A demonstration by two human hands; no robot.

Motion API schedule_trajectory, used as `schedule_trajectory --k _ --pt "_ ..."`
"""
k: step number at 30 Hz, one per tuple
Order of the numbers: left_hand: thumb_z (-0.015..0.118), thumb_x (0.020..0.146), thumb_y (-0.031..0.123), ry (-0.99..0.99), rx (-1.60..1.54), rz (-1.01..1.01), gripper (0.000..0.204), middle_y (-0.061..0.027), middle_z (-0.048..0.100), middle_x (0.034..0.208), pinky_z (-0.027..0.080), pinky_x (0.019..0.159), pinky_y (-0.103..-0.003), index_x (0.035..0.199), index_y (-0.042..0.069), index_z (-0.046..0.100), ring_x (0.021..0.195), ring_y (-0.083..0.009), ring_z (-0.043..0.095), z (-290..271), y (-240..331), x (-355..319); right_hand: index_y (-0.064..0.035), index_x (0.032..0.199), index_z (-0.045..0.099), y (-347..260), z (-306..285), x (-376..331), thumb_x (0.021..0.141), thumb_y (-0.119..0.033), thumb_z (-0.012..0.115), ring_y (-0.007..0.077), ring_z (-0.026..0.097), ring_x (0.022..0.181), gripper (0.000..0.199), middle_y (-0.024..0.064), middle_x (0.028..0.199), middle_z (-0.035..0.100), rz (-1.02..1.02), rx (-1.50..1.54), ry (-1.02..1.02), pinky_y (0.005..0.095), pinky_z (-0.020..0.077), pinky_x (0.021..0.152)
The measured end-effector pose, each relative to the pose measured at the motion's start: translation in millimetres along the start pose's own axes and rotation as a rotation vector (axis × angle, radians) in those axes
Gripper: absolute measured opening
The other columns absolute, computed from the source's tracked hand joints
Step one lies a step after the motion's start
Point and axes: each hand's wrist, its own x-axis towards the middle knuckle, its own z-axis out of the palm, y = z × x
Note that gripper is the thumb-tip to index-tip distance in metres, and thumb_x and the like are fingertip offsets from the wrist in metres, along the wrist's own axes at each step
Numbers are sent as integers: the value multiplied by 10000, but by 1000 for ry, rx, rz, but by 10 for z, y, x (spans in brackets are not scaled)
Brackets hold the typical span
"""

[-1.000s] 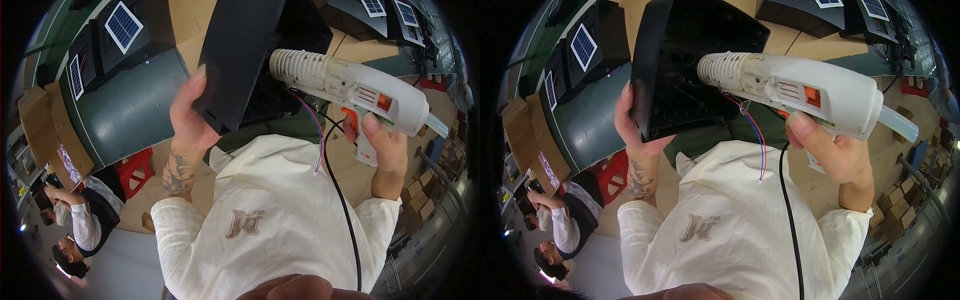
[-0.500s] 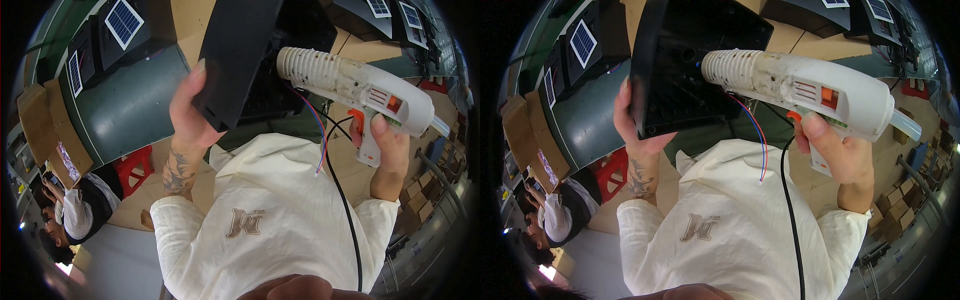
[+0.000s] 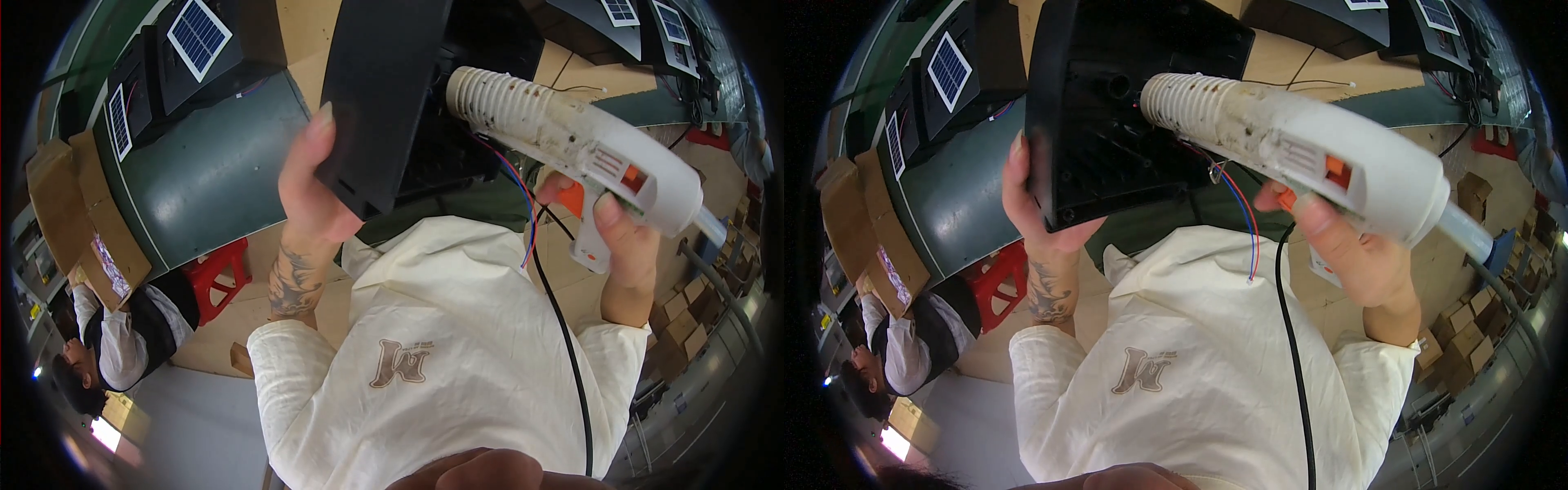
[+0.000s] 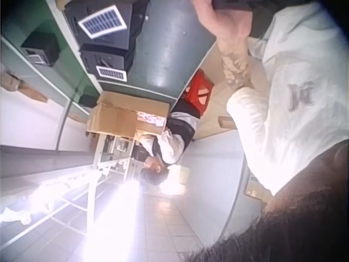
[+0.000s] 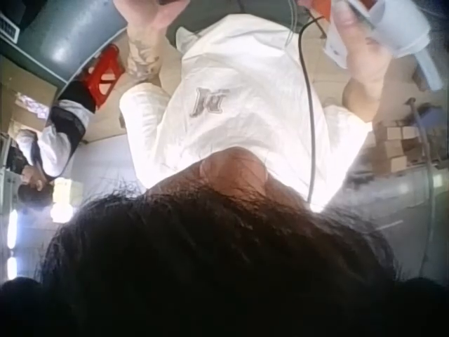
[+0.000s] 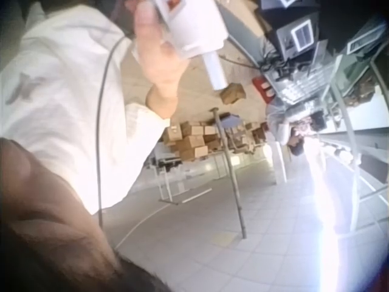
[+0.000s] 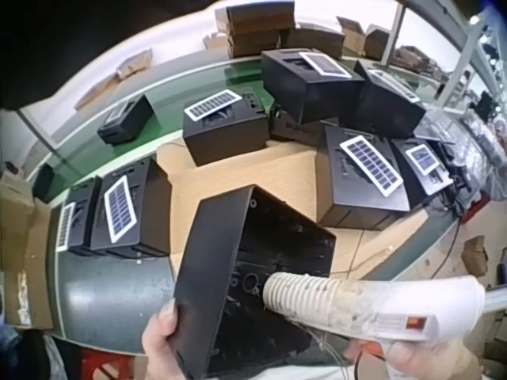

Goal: The person assembles solar-powered devices by applying hot glue with a glue gun to secure internal wiring and components within a plastic housing and to a solar panel.

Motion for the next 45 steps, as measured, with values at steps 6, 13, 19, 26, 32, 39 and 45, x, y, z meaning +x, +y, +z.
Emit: schedule_trajectory --k 6,13,19,26,32,39,45 --pt "756 780 225 -150 28 23 705 -182 515 1340 423 1049 -404 1375 27 435 1212 -295 544 -127 -36 -83 56 1307 493 71 104 15 934 -184 618 240 648 956 461 181 1091 651 -122 -118 -39 364 538 815" --pt "686 851 255 -336 83 0 577 -182 583 1274 476 1006 -383 1341 27 485 1149 -286 601 -174 -79 -89 21 1262 549 -82 63 -68 882 -193 684 190 678 878 456 136 1057 678 -51 -438 -68 266 519 729" --pt "519 928 281 -371 71 114 462 -154 610 1269 486 988 -399 1294 0 529 1133 -287 612 -64 -112 -85 16 1270 529 -38 115 -163 845 -208 727 228 675 937 520 184 1116 667 -368 -555 -25 261 506 652" --pt "405 960 463 -224 -74 62 553 -105 552 1369 380 1056 -500 1383 123 510 1241 -308 525 182 61 -150 90 1309 459 579 -446 -314 942 -408 551 341 678 836 625 262 1107 618 -282 687 -153 303 545 482" --pt "382 964 488 -191 -13 232 566 -98 541 1383 362 1070 -505 1375 126 526 1251 -309 515 427 -2 -190 19 1352 429 994 -369 114 945 -508 501 474 512 1188 670 291 1199 560 -453 1089 -685 538 515 850" --pt "414 951 479 -112 6 217 548 -94 566 1343 370 1054 -510 1354 128 532 1230 -300 527 579 -176 27 -103 1400 478 792 147 370 900 -638 461 502 311 1375 732 297 1466 372 -408 925 -591 712 324 1022" --pt "389 957 513 -148 95 166 568 -90 571 1349 381 1055 -485 1357 139 544 1228 -287 537 572 -269 41 22 1482 287 732 53 368 854 -624 523 511 460 1267 932 310 1384 465 -299 875 -537 632 371 1042"
